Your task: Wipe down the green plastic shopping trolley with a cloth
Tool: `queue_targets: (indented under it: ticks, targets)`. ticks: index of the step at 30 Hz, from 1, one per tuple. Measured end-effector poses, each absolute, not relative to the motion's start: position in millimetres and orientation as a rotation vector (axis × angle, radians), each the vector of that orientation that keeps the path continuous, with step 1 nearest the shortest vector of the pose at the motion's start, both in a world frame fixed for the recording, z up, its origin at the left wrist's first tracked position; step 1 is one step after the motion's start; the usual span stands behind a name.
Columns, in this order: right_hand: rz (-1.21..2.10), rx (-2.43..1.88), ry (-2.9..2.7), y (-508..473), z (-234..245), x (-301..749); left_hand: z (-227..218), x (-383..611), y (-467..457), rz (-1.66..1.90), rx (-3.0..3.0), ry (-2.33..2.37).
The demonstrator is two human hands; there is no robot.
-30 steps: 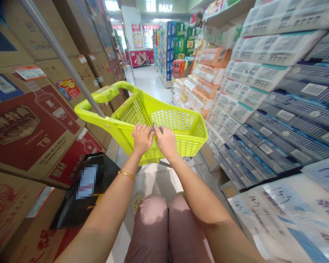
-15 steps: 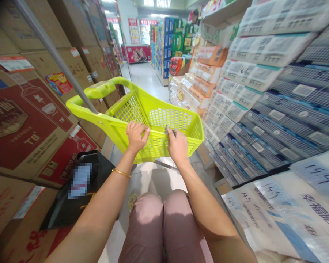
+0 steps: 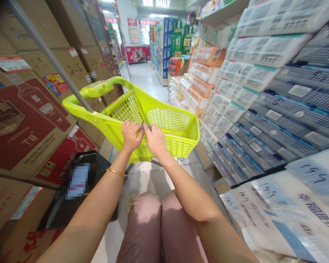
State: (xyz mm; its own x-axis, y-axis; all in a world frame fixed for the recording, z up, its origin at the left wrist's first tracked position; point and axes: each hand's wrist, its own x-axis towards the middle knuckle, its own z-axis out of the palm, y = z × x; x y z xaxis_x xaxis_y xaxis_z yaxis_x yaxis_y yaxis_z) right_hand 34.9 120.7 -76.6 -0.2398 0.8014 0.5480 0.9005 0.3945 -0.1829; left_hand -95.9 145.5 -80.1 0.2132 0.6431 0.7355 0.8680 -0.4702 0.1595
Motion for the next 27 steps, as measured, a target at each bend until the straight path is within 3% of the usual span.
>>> queue_targets:
  ticks: [18,27]
  targets:
    - [-0.343,-1.607,-2.063,101,-98,116,-79,-102,151,-1.138,-2.250,-1.433]
    - [-0.390,-1.699,-1.949,90,-92,87,-78,-109,146,-1.129,-2.231,-1.438]
